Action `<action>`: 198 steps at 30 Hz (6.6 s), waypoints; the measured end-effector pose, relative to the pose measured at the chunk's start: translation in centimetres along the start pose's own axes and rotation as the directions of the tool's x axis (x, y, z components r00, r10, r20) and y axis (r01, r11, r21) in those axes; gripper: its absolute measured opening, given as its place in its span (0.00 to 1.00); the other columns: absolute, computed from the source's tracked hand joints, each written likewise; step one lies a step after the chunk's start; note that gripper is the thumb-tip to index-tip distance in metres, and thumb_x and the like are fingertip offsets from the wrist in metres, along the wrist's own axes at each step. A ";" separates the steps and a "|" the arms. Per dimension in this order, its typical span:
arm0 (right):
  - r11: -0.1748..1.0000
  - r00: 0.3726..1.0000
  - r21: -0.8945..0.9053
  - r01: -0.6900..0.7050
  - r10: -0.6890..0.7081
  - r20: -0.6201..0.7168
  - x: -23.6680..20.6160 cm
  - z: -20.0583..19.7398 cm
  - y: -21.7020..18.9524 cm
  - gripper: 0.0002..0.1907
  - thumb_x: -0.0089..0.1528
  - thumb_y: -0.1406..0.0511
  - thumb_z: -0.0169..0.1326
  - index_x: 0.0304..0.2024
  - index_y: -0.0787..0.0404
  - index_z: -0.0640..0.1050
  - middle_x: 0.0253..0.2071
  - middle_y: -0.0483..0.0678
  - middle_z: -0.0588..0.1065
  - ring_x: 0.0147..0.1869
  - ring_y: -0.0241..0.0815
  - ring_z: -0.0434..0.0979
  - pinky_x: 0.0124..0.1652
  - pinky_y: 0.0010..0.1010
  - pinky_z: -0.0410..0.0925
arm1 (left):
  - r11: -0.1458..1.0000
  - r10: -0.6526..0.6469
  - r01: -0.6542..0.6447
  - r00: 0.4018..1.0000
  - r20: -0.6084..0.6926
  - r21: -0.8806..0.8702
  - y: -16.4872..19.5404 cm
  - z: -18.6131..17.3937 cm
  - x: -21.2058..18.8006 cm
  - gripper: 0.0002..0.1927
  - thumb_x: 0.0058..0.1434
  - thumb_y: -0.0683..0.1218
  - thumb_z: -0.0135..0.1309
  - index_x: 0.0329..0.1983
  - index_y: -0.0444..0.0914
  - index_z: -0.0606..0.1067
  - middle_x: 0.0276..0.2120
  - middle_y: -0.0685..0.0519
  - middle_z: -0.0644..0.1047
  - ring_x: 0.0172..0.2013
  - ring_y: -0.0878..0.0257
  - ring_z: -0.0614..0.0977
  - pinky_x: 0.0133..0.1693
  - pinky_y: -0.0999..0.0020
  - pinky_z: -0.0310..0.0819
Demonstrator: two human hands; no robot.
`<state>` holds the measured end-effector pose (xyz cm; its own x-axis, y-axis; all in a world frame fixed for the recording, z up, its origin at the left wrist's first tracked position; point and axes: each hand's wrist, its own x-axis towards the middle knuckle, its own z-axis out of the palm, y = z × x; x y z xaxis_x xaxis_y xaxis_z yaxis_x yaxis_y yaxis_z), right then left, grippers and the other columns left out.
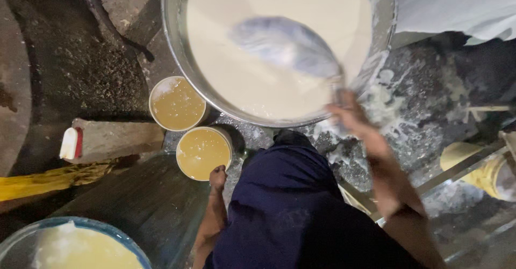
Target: The person stands over a large vat of white liquid and uses a wide metal ladle to scoop yellowish liquid from its surface, pouring each ladleful into buckets on the floor. They repeat the scooping and pouring cycle, steadying the buckets with the other hand, and at the end set the ladle on the vat rim and step away.
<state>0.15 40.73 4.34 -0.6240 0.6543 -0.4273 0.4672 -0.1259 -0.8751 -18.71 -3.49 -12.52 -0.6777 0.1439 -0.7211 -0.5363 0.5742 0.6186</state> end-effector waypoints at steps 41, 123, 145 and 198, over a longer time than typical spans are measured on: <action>0.836 0.359 -0.215 -0.506 0.430 0.828 11.5 19.3 -2.2 0.08 0.65 0.65 0.51 0.41 0.64 0.70 0.23 0.46 0.66 0.23 0.38 0.68 0.25 0.31 0.67 | 0.987 -0.016 0.098 0.850 -0.527 0.128 -0.9 -2.0 -6.8 0.23 0.66 0.58 0.48 0.53 0.39 0.80 0.50 0.37 0.79 0.54 0.40 0.79 0.55 0.51 0.72; 0.652 0.440 -0.758 0.004 0.679 0.587 -6.0 41.8 -18.8 0.06 0.60 0.71 0.54 0.34 0.68 0.71 0.21 0.48 0.70 0.20 0.37 0.70 0.22 0.33 0.68 | 0.806 -0.578 -0.206 -0.473 -0.665 -0.555 -33.1 -26.9 -17.0 0.29 0.74 0.52 0.58 0.62 0.26 0.62 0.54 0.31 0.71 0.50 0.45 0.79 0.50 0.55 0.76; 0.806 0.700 -0.028 -0.592 0.531 0.478 29.0 9.6 -1.4 0.06 0.61 0.71 0.55 0.30 0.69 0.73 0.23 0.51 0.72 0.23 0.45 0.74 0.24 0.37 0.68 | 0.973 0.227 -0.227 0.886 -0.405 0.048 12.7 -2.1 4.9 0.28 0.65 0.47 0.57 0.64 0.28 0.68 0.53 0.40 0.78 0.48 0.55 0.82 0.49 0.62 0.76; 0.946 0.945 0.094 0.311 -0.298 -0.133 26.9 14.9 -19.3 0.10 0.65 0.71 0.53 0.45 0.58 0.67 0.27 0.45 0.66 0.25 0.40 0.68 0.26 0.38 0.68 | 0.938 0.233 -0.347 0.657 -0.717 -0.013 12.3 -11.2 -0.4 0.29 0.60 0.49 0.57 0.64 0.36 0.72 0.41 0.39 0.82 0.42 0.45 0.84 0.48 0.54 0.78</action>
<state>-34.99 49.68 6.32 -0.6457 0.7551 -0.1131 0.1888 0.0144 -0.9819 -30.66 -5.50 -1.08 -0.9311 -0.3490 -0.1061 -0.2741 0.4776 0.8347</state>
